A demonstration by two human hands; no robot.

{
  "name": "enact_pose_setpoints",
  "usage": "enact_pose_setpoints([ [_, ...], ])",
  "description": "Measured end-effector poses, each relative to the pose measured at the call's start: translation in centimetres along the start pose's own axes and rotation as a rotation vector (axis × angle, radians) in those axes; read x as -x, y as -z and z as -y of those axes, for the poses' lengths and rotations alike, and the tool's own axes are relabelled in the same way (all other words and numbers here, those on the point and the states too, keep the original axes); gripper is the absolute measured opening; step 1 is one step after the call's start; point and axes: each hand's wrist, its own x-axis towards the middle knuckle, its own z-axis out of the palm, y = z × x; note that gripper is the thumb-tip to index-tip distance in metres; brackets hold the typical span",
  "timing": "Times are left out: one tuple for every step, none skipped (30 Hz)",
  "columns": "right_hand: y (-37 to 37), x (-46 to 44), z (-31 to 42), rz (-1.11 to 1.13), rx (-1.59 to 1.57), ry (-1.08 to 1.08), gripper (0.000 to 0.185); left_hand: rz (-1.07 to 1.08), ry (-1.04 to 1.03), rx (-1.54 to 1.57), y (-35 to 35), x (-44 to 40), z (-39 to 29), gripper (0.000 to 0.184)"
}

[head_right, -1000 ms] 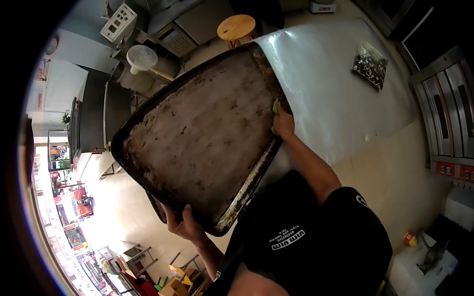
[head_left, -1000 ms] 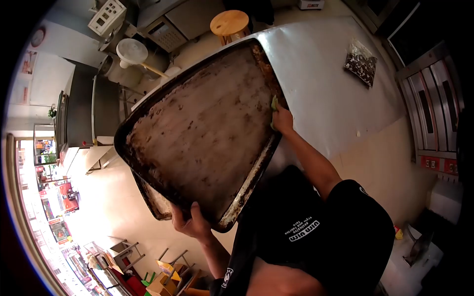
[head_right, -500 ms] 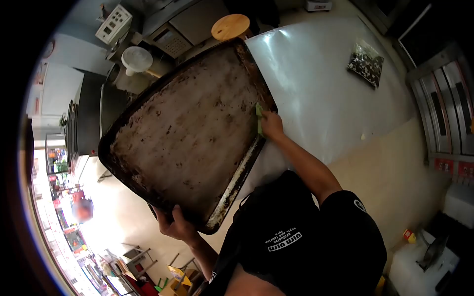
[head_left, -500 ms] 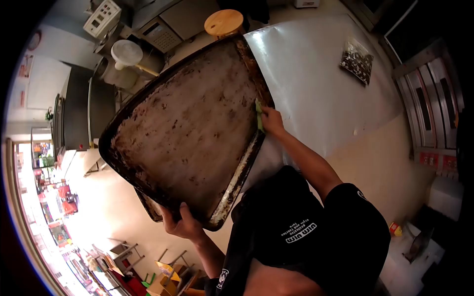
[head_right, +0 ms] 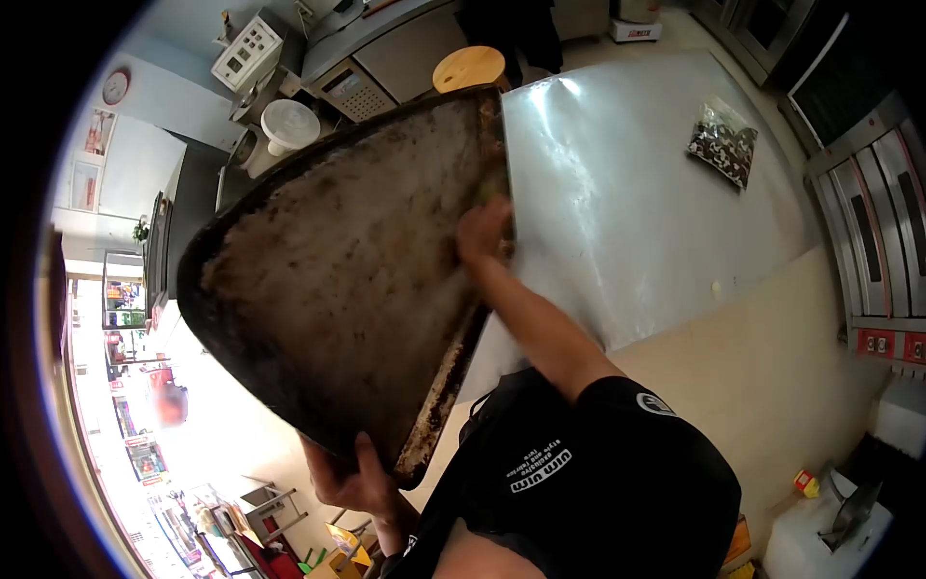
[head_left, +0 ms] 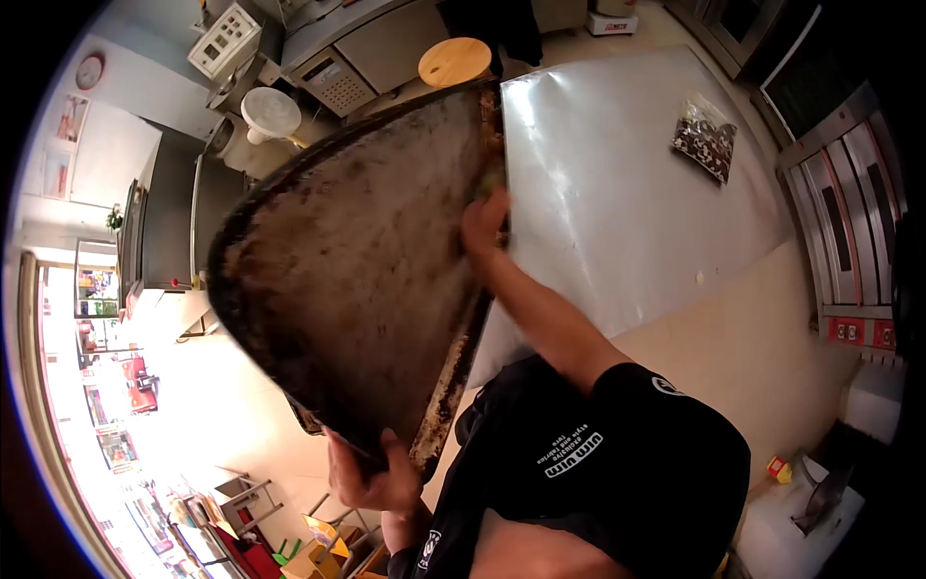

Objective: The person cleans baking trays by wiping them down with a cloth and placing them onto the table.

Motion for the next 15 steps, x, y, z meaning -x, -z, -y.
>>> enact_pose_setpoints([
  [1.4, 2.8, 2.5, -0.079, 0.014, 0.192, 0.049, -0.059, 0.048, 0.051, 0.2, -0.1, -0.2, 0.075],
  [2.6, 3.7, 4.3, 0.080, -0.110, 0.000, 0.048, -0.123, 0.096, 0.093, 0.7, -0.2, -0.2, 0.078],
  [2.9, 4.7, 5.5, 0.249, -0.235, -0.189, 0.048, -0.095, 0.059, -0.013, 1.5, -0.2, -0.2, 0.082],
  [2.8, 4.4, 5.0, 0.241, -0.231, -0.211, 0.048, -0.131, 0.088, -0.016, 2.0, -0.1, -0.1, 0.083],
  [2.9, 3.2, 4.2, 0.232, -0.226, -0.229, 0.047, -0.170, 0.118, -0.016, 2.3, 0.1, 0.1, 0.084],
  [3.2, 2.3, 3.6, 0.175, -0.187, -0.213, 0.047, -0.206, 0.155, -0.018, 2.8, 0.4, 0.1, 0.086],
  [3.8, 0.6, 3.6, 0.167, -0.141, -0.282, 0.046, -0.179, 0.130, 0.003, 2.9, 0.9, 0.0, 0.089],
  [3.9, 0.0, 3.9, 0.148, -0.174, -0.363, 0.044, -0.162, 0.128, -0.040, 3.6, 1.1, -0.2, 0.091],
  [4.0, 0.8, 5.0, 0.151, -0.188, -0.371, 0.043, -0.139, 0.121, -0.075, 4.2, 1.2, -0.5, 0.092],
  [3.8, 1.8, 6.1, 0.141, -0.204, -0.383, 0.042, -0.108, 0.107, -0.100, 4.5, 1.3, -0.6, 0.094],
  [2.5, 5.3, 7.1, 0.181, -0.261, -0.350, 0.044, -0.156, 0.165, -0.096, 4.5, 1.4, -1.0, 0.099],
  [1.2, 8.8, 8.1, 0.222, -0.320, -0.319, 0.045, -0.175, 0.244, -0.052, 4.5, 0.9, -2.3, 0.103],
  [-0.2, 12.3, 9.0, 0.264, -0.380, -0.290, 0.047, -0.226, 0.204, -0.024, 4.3, 0.3, -2.6, 0.100],
  [4.1, 13.8, 11.7, 0.385, -0.294, -0.127, 0.048, -0.286, 0.167, -0.003, 4.1, 0.0, -2.8, 0.098],
  [4.5, 13.7, 10.7, 0.418, -0.291, -0.064, 0.050, -0.280, 0.166, -0.055, 5.0, 0.4, -1.7, 0.098],
])
